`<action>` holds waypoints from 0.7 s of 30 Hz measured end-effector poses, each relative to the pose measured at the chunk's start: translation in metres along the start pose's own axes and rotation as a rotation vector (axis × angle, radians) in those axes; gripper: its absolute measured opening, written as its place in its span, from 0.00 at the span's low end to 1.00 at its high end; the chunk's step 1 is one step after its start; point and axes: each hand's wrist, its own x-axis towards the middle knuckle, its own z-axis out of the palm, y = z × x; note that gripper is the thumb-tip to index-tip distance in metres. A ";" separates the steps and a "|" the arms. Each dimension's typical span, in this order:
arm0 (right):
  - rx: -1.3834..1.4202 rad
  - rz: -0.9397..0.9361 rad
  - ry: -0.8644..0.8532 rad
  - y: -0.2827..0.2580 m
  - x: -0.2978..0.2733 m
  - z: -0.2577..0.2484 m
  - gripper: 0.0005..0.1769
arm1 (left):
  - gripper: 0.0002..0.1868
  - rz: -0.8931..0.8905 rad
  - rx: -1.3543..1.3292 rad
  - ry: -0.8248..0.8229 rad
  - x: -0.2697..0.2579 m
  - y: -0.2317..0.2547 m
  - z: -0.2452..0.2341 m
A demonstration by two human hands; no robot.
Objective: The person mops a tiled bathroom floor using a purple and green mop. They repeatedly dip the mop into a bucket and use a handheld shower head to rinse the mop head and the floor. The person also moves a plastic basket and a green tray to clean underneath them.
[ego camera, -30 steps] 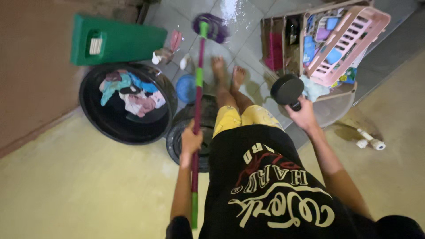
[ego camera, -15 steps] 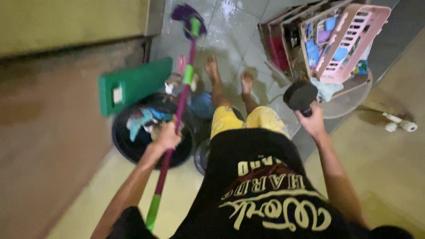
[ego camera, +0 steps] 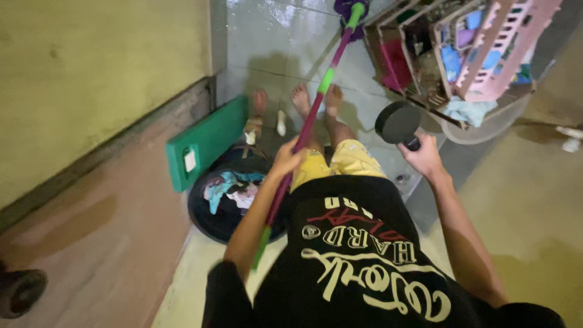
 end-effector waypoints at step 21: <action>0.242 -0.049 0.080 -0.026 0.090 -0.061 0.14 | 0.38 -0.228 0.507 0.142 -0.080 0.185 -0.105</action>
